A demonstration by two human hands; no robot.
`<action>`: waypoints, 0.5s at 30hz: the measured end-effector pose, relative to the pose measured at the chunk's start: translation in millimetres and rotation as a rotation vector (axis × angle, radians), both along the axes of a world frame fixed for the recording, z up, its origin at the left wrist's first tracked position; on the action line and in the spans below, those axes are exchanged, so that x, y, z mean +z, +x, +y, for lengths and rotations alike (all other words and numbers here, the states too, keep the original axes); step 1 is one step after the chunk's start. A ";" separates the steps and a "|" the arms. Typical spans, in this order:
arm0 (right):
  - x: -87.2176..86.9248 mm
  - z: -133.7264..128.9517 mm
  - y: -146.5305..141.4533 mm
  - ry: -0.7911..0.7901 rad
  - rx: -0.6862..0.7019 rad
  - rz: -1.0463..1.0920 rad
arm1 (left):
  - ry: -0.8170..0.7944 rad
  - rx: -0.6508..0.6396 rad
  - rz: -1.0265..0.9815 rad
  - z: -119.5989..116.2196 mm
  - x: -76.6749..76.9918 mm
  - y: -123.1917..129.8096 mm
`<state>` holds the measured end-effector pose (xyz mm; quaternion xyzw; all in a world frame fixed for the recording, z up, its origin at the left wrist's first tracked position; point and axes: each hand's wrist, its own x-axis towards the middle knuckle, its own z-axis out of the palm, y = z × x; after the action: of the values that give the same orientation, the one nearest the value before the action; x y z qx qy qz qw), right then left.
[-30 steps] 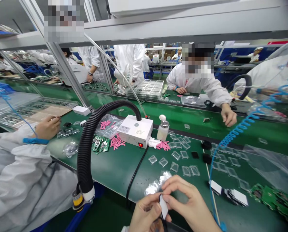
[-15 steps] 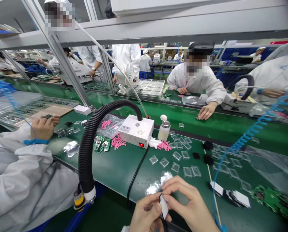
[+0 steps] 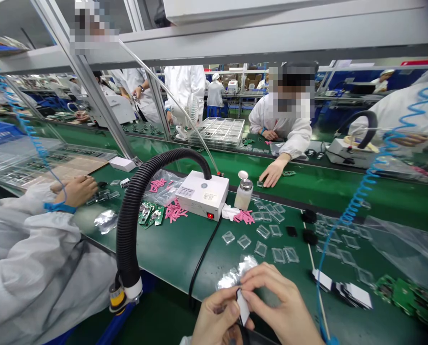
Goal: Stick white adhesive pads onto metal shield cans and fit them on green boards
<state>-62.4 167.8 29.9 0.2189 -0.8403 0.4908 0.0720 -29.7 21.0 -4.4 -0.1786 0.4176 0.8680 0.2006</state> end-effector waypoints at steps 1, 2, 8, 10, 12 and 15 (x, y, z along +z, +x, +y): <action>0.3 0.5 -1.1 -0.015 0.016 -0.046 | 0.002 -0.004 -0.001 -0.5 -0.5 -0.2; 0.9 0.9 -2.5 -0.032 0.035 -0.094 | 0.004 -0.008 -0.002 -1.0 -0.9 -0.4; 4.2 -1.9 -5.4 -0.090 0.098 -0.217 | 0.034 -0.084 0.018 -2.4 0.5 0.0; 2.6 -4.0 -2.4 -0.119 0.087 -0.101 | 0.093 -0.078 -0.026 -0.5 2.9 -0.2; -1.0 -4.7 0.4 -0.174 0.056 0.021 | 0.172 -0.028 -0.090 2.4 6.2 -1.9; -12.5 -0.3 -0.8 -0.257 -0.046 0.011 | 0.180 0.121 -0.205 6.1 12.2 -7.4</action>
<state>-63.2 167.6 17.3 0.1911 -0.7749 0.5914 0.1152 -37.2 27.1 7.8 -0.2725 0.3039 0.8896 0.2048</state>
